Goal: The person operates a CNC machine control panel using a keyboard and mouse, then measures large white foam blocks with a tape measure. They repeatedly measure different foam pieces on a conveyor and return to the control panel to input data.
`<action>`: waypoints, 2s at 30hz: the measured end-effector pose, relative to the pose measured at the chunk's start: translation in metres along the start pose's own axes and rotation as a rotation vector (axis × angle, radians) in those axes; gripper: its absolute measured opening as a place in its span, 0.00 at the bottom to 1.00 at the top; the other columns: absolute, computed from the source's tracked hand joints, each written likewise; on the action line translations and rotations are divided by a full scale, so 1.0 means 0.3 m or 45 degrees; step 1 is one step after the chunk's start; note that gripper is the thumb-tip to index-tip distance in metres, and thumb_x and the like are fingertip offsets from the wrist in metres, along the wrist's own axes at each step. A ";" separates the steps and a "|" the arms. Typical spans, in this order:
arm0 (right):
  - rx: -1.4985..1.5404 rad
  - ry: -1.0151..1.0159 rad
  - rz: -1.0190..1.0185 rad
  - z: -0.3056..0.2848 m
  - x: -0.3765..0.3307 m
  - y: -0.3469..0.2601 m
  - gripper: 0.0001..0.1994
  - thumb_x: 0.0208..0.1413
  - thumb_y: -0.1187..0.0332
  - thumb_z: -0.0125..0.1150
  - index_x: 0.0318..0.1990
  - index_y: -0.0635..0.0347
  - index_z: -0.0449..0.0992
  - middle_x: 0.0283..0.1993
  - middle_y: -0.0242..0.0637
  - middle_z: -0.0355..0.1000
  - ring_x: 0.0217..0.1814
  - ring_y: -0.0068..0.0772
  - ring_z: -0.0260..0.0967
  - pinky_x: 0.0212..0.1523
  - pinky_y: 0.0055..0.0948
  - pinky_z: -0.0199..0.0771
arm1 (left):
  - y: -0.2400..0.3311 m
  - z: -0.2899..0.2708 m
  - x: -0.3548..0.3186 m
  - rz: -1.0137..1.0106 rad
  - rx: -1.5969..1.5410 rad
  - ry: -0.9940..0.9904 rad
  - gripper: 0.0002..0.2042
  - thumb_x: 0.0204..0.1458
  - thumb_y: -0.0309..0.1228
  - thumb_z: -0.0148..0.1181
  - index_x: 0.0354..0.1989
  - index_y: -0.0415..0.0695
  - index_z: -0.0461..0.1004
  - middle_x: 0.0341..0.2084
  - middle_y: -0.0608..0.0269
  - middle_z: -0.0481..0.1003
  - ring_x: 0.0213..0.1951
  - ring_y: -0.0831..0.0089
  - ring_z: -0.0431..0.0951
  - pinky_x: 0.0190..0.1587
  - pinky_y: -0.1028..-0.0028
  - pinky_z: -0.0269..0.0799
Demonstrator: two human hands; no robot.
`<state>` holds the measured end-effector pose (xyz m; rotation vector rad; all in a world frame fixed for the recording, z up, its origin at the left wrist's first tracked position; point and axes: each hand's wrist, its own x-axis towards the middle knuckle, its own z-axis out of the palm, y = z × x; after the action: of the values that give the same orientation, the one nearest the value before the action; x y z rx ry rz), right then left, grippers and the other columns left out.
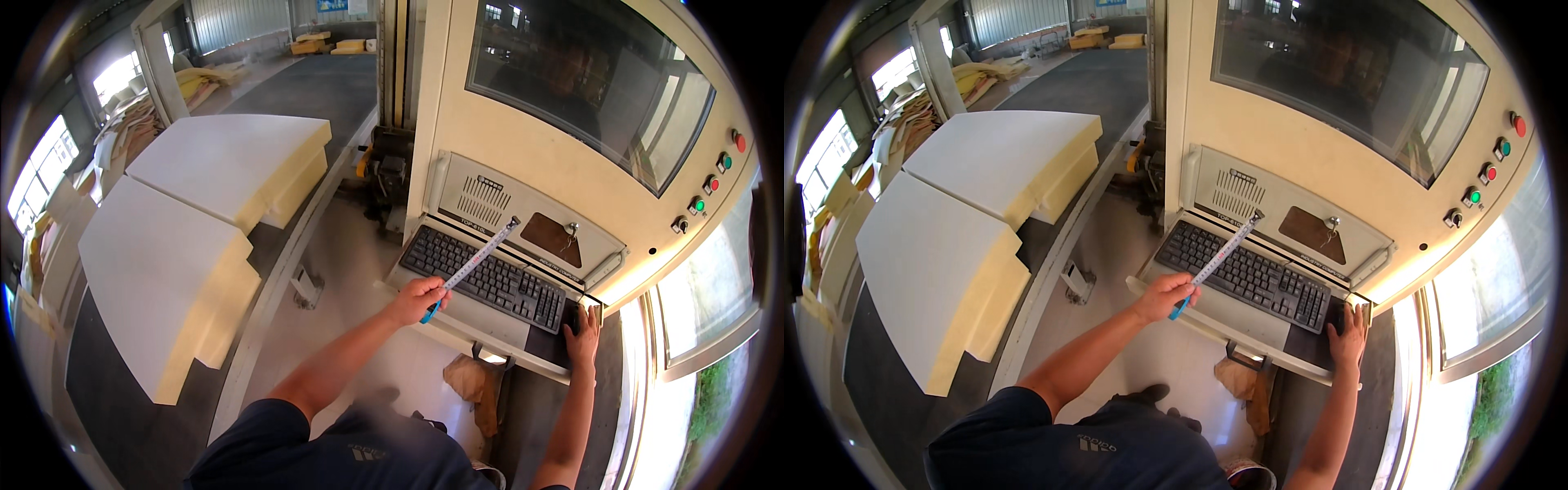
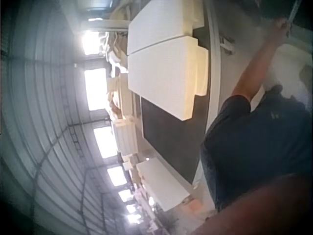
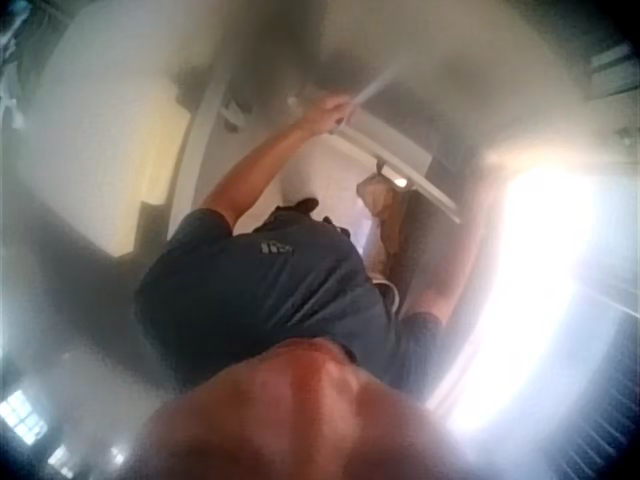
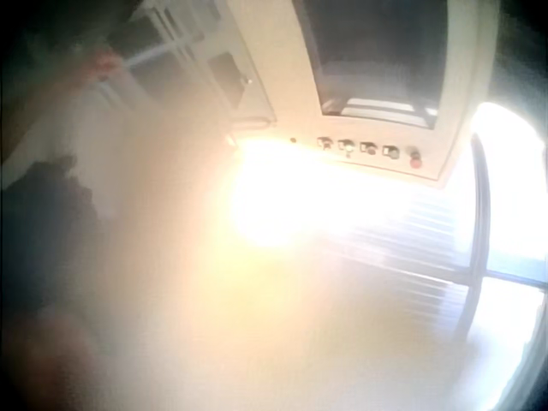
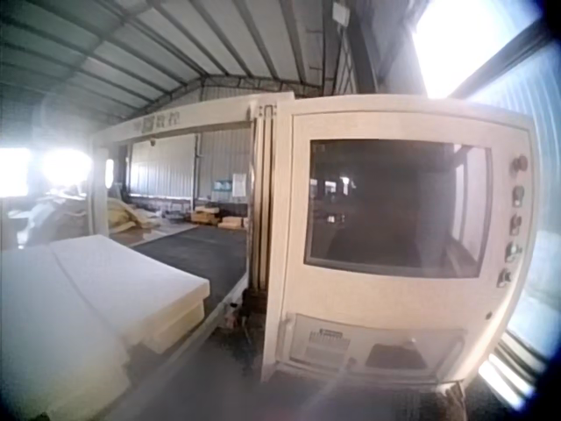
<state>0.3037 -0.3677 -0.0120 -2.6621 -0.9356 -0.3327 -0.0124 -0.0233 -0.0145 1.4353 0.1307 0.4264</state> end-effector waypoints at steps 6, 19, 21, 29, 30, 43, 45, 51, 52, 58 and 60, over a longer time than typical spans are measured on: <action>-0.050 -0.099 0.046 0.000 -0.004 0.006 0.38 0.49 0.61 0.71 0.69 0.42 0.63 0.76 0.40 0.52 0.74 0.49 0.54 0.70 0.43 0.59 | -0.010 0.005 0.000 0.013 -0.015 0.002 0.10 0.66 0.29 0.48 0.37 0.38 0.73 0.29 0.65 0.74 0.34 0.78 0.73 0.41 0.76 0.71; 0.219 0.235 0.057 -0.007 0.010 -0.010 0.38 0.50 0.61 0.70 0.70 0.53 0.62 0.76 0.45 0.52 0.76 0.51 0.50 0.71 0.43 0.56 | 0.018 0.002 -0.030 0.039 0.121 0.070 0.10 0.66 0.30 0.49 0.37 0.37 0.74 0.29 0.65 0.75 0.34 0.79 0.74 0.40 0.76 0.71; 0.431 0.457 0.040 -0.025 -0.006 0.021 0.35 0.54 0.62 0.68 0.69 0.56 0.63 0.73 0.45 0.57 0.72 0.48 0.57 0.66 0.40 0.63 | 0.095 0.020 -0.099 0.025 0.145 0.050 0.10 0.66 0.29 0.49 0.37 0.36 0.74 0.29 0.65 0.76 0.33 0.79 0.74 0.39 0.76 0.71; 1.157 0.469 -0.567 -0.191 -0.116 -0.872 0.18 0.55 0.69 0.60 0.51 0.69 0.76 0.45 0.47 0.78 0.43 0.40 0.78 0.44 0.36 0.78 | 0.087 -0.485 -0.378 -0.268 0.554 0.569 0.10 0.64 0.28 0.51 0.39 0.35 0.78 0.33 0.61 0.80 0.34 0.77 0.78 0.40 0.75 0.75; 1.024 0.347 -0.726 -0.195 -0.123 -1.014 0.17 0.52 0.68 0.63 0.48 0.67 0.78 0.41 0.48 0.79 0.38 0.43 0.79 0.40 0.35 0.80 | 0.091 -0.582 -0.396 -0.262 0.499 0.692 0.10 0.63 0.28 0.52 0.38 0.35 0.78 0.32 0.61 0.81 0.32 0.78 0.78 0.39 0.76 0.75; 1.955 -0.114 -1.079 0.236 0.350 -2.593 0.16 0.49 0.79 0.65 0.48 0.66 0.79 0.40 0.44 0.79 0.34 0.33 0.79 0.36 0.26 0.78 | 0.455 -1.608 -0.360 -0.633 1.338 1.047 0.10 0.56 0.30 0.54 0.35 0.40 0.81 0.25 0.55 0.81 0.30 0.59 0.82 0.37 0.63 0.75; 1.928 -0.166 -1.013 0.328 0.432 -2.682 0.15 0.49 0.79 0.66 0.47 0.66 0.79 0.39 0.43 0.79 0.34 0.33 0.79 0.36 0.26 0.78 | 0.443 -1.762 -0.306 -0.575 1.451 1.011 0.10 0.54 0.31 0.54 0.36 0.43 0.82 0.24 0.54 0.81 0.31 0.56 0.82 0.38 0.60 0.75; 1.730 -0.217 -0.857 0.701 0.791 -2.698 0.14 0.52 0.78 0.65 0.48 0.65 0.78 0.40 0.43 0.79 0.33 0.31 0.79 0.35 0.25 0.78 | 0.367 -2.097 0.050 -0.528 1.702 1.052 0.06 0.53 0.29 0.54 0.33 0.47 0.78 0.24 0.50 0.78 0.32 0.45 0.79 0.38 0.52 0.73; 1.674 -0.206 -0.762 0.777 0.863 -2.673 0.13 0.53 0.77 0.65 0.47 0.65 0.79 0.40 0.43 0.79 0.33 0.30 0.79 0.36 0.25 0.78 | 0.370 -2.136 0.146 -0.588 1.803 1.016 0.04 0.52 0.28 0.54 0.32 0.48 0.75 0.25 0.48 0.78 0.33 0.43 0.78 0.38 0.50 0.72; 1.809 -0.232 -0.283 1.276 1.323 -2.636 0.09 0.58 0.78 0.61 0.45 0.69 0.79 0.40 0.38 0.80 0.36 0.25 0.78 0.38 0.23 0.77 | 0.397 -2.498 0.840 -0.745 2.033 0.837 0.04 0.51 0.26 0.54 0.32 0.46 0.75 0.27 0.48 0.79 0.35 0.45 0.78 0.40 0.51 0.72; 1.795 -0.258 -0.210 1.433 1.520 -2.635 0.09 0.59 0.78 0.61 0.45 0.69 0.79 0.39 0.38 0.80 0.36 0.25 0.78 0.38 0.22 0.77 | 0.345 -2.681 1.108 -0.796 2.199 0.769 0.03 0.51 0.26 0.55 0.32 0.45 0.75 0.28 0.49 0.79 0.37 0.46 0.79 0.41 0.53 0.73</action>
<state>0.1969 0.6306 -0.1093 -1.3239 -0.9100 0.4451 -0.0014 0.8520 0.0267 2.6931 1.7193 0.1269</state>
